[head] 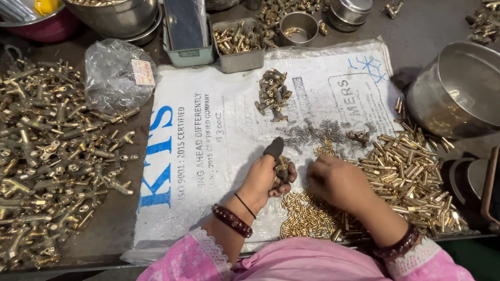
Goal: Assembling small brass valve components by hand on a workbench.
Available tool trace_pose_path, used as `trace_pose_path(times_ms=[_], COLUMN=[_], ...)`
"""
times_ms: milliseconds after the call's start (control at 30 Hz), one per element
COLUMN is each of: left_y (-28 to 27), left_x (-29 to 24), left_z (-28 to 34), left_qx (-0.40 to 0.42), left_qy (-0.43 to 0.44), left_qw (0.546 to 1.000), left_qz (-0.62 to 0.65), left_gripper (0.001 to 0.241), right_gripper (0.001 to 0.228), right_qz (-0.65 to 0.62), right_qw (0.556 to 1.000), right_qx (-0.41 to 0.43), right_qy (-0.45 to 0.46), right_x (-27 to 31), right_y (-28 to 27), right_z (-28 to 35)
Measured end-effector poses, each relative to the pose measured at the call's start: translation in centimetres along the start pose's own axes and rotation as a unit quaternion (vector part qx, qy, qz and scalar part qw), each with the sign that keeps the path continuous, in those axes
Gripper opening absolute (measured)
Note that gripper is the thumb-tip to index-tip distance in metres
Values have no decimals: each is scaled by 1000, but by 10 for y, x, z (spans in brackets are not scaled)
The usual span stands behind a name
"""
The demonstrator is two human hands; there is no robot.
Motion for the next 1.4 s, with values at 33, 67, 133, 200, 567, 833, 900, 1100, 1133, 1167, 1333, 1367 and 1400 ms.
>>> trace_pose_path(times_ms=[33,67,133,200,567,833,900,1100,1133,1167,1333,1367,1400], left_y=[0,-1,-3,-2,-3,-6,-5,-6,-6,-5,-4,-4,-6], left_x=[1,2,3,7,-3,6,5,9,8,8,5,6,10], left_z=[-1,-2,-2,-5,-1,-9,-8,-9,-8,-7,-4,-5,-8], left_qx=[2,5,3,6,-3,17,27,7,4,1,22,33,33], left_qy=[-8,-16,-17,-18,16,8,13,-8,-3,1,4,7,7], left_qw=[1000,1000,999,999,998,999,998,999,999,999,998,998,998], left_qz=[10,20,28,37,61,-28,-49,-36,-46,-54,-51,-46,-44], left_gripper=[59,58,56,54,43,41,43,40,39,39,38,35,35], right_gripper=[21,22,18,14,26,18,19,19,19,19,20,20,20], right_qz=[-25,-50,-148,-238,-418,-424,-412,-271,-268,-264,-282,-284,-283], right_qw=[998,991,979,953,883,887,893,954,955,957,951,951,951], right_qx=[28,55,-4,-64,-73,-101,-93,-128,-125,-120,-112,-111,-109], right_qy=[54,108,141,177,200,151,155,27,28,29,54,59,59], right_x=[-1,-2,-7,-10,7,18,26,43,44,44,45,46,46], right_y=[-4,-8,-9,-8,-1,-3,-6,-9,-8,-8,-13,-14,-15], right_z=[-5,-11,-12,-12,-15,-3,-3,-2,-2,-3,-4,-5,-5])
Point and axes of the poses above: each hand's wrist, its own z-axis away from the middle knuckle, its own y-axis out of the palm, x = y × z, the point moved 1 cm from there along -z, towards the middle knuckle, and after that the axes turned 6 degrees about -x, right-handed, at the moved point
